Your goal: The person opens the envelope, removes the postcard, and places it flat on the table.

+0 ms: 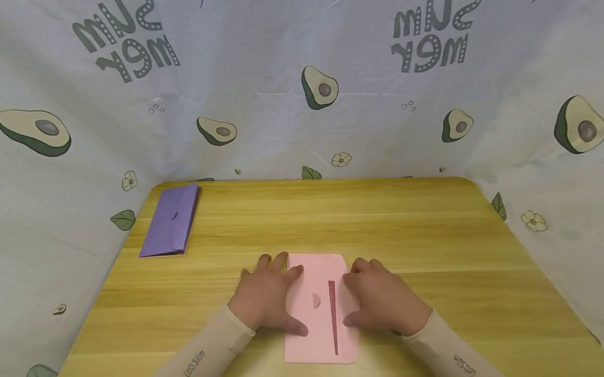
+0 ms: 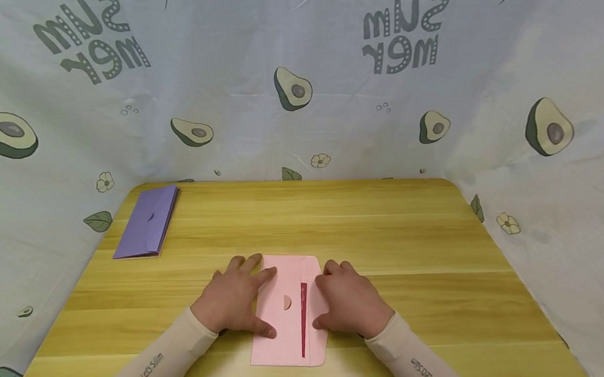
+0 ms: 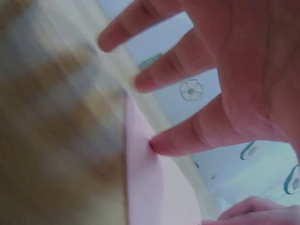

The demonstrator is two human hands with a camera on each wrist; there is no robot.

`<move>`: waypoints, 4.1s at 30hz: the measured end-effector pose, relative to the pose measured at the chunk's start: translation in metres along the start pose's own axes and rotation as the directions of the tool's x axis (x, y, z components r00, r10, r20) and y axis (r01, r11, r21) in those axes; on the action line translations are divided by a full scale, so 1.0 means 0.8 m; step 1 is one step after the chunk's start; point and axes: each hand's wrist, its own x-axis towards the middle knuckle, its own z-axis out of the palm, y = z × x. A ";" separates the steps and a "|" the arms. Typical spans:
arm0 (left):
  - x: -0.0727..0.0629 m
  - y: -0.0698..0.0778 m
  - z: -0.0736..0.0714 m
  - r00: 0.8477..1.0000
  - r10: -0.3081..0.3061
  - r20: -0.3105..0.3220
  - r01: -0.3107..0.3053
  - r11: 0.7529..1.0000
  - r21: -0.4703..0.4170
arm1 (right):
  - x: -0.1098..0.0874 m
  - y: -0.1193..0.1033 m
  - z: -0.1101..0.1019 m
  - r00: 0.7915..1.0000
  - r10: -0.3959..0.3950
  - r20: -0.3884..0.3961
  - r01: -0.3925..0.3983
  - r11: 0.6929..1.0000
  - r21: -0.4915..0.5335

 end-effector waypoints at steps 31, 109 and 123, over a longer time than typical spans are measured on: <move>0.002 0.065 0.028 0.996 0.086 -0.021 -0.082 0.985 0.152 | -0.002 0.003 0.002 1.000 -0.013 0.007 0.014 0.997 -0.079; 0.001 0.059 0.028 0.991 0.108 -0.076 -0.098 0.987 0.130 | 0.000 0.002 0.006 1.000 -0.012 -0.014 0.011 0.998 -0.067; 0.003 0.059 0.030 0.992 0.094 -0.086 -0.082 0.987 0.138 | 0.000 0.001 0.006 1.000 -0.019 -0.016 0.017 0.997 -0.070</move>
